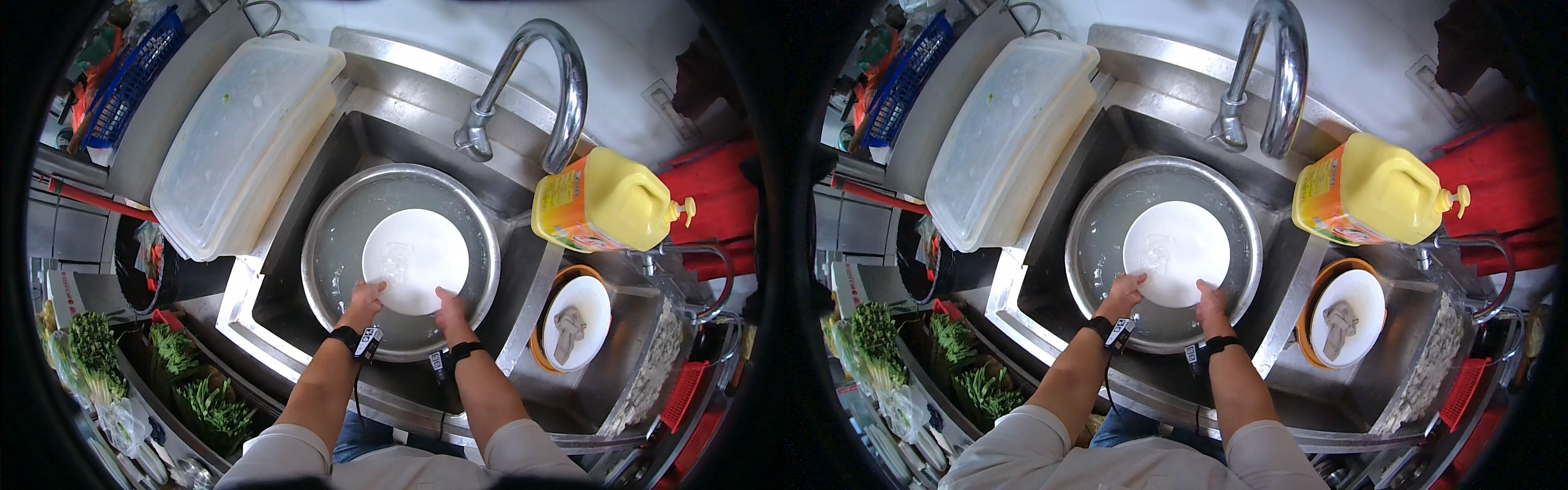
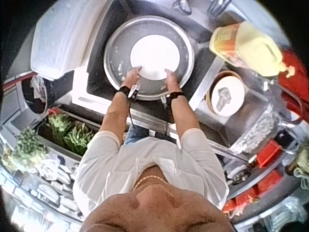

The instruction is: The person scrubs a white plate with a cloth in a sink, rinses it in a basin of water, and places it on a shelf. They repeat the process with a second plate, then walk to a storage area and place a bowl in a cabinet.

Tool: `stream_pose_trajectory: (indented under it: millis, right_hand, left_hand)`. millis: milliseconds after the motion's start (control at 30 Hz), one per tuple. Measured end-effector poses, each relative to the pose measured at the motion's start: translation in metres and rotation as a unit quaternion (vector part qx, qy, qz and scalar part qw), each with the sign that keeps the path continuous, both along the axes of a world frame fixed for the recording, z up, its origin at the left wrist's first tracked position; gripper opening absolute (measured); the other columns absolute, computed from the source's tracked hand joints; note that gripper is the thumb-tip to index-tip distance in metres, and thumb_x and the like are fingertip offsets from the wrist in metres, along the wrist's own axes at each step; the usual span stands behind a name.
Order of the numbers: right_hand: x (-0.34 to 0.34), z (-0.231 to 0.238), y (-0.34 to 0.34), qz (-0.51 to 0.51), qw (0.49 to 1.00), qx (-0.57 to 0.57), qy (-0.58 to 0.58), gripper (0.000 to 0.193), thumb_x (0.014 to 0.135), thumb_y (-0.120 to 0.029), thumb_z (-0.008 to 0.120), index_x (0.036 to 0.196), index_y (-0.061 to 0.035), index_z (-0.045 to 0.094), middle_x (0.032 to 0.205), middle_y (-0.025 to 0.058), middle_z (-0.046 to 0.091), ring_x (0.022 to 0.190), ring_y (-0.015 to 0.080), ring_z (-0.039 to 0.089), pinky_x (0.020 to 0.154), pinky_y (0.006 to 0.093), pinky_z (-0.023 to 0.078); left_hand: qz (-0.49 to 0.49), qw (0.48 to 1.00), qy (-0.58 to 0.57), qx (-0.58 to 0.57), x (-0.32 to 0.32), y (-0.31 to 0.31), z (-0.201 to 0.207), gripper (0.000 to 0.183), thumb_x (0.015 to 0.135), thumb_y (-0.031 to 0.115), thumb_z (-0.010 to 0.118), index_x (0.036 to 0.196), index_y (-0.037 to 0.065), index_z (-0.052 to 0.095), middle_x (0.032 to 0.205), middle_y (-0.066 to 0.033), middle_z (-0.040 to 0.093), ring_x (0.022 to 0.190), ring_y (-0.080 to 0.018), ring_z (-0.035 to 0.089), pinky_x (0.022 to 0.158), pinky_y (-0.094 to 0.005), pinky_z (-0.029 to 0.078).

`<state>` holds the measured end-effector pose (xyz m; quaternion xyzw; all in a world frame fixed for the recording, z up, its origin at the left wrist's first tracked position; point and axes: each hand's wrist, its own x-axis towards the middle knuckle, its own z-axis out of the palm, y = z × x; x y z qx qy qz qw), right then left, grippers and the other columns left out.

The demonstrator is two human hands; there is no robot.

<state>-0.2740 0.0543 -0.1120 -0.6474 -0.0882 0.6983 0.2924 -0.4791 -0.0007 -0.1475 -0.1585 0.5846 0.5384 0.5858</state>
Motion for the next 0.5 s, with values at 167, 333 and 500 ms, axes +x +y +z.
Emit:
stream_pose_trajectory:
  millis: [167, 333, 500]
  right_hand:
    - [-0.026, -0.001, -0.049, -0.109, 0.984, -0.057, 0.127, 0.037, 0.093, -0.016, 0.054, 0.127, -0.0046, 0.047, 0.122, 0.0135, 0.054, 0.109, 0.0281, 0.055, 0.093, 0.0440, 0.047]
    - [-0.018, -0.005, -0.062, -0.099, 0.993, -0.043, 0.043, 0.037, 0.089, -0.007, 0.056, 0.126, -0.0059, 0.048, 0.121, 0.0126, 0.055, 0.107, 0.0292, 0.056, 0.087, 0.0445, 0.050]
    - [0.002, 0.009, -0.026, 0.099, 0.987, 0.007, -0.124, 0.031, 0.078, -0.008, 0.068, 0.106, 0.0019, 0.059, 0.098, 0.0124, 0.063, 0.083, 0.0280, 0.061, 0.068, 0.0384, 0.051]
  left_hand:
    - [-0.001, 0.996, -0.050, -0.073, 0.025, -0.009, 0.000, 0.044, 0.086, 0.000, 0.060, 0.126, -0.001, 0.043, 0.115, -0.0197, 0.057, 0.093, -0.0383, 0.062, 0.070, -0.0582, 0.055]
    - [-0.099, 0.988, -0.094, -0.070, 0.029, -0.032, -0.001, 0.031, 0.090, 0.007, 0.059, 0.117, -0.004, 0.049, 0.109, -0.0170, 0.058, 0.100, -0.0330, 0.060, 0.079, -0.0531, 0.055]
    - [-0.270, 0.940, 0.087, -0.187, 0.008, -0.025, -0.032, 0.032, 0.079, -0.002, 0.069, 0.109, -0.002, 0.057, 0.096, -0.0134, 0.063, 0.078, -0.0293, 0.065, 0.063, -0.0395, 0.057]
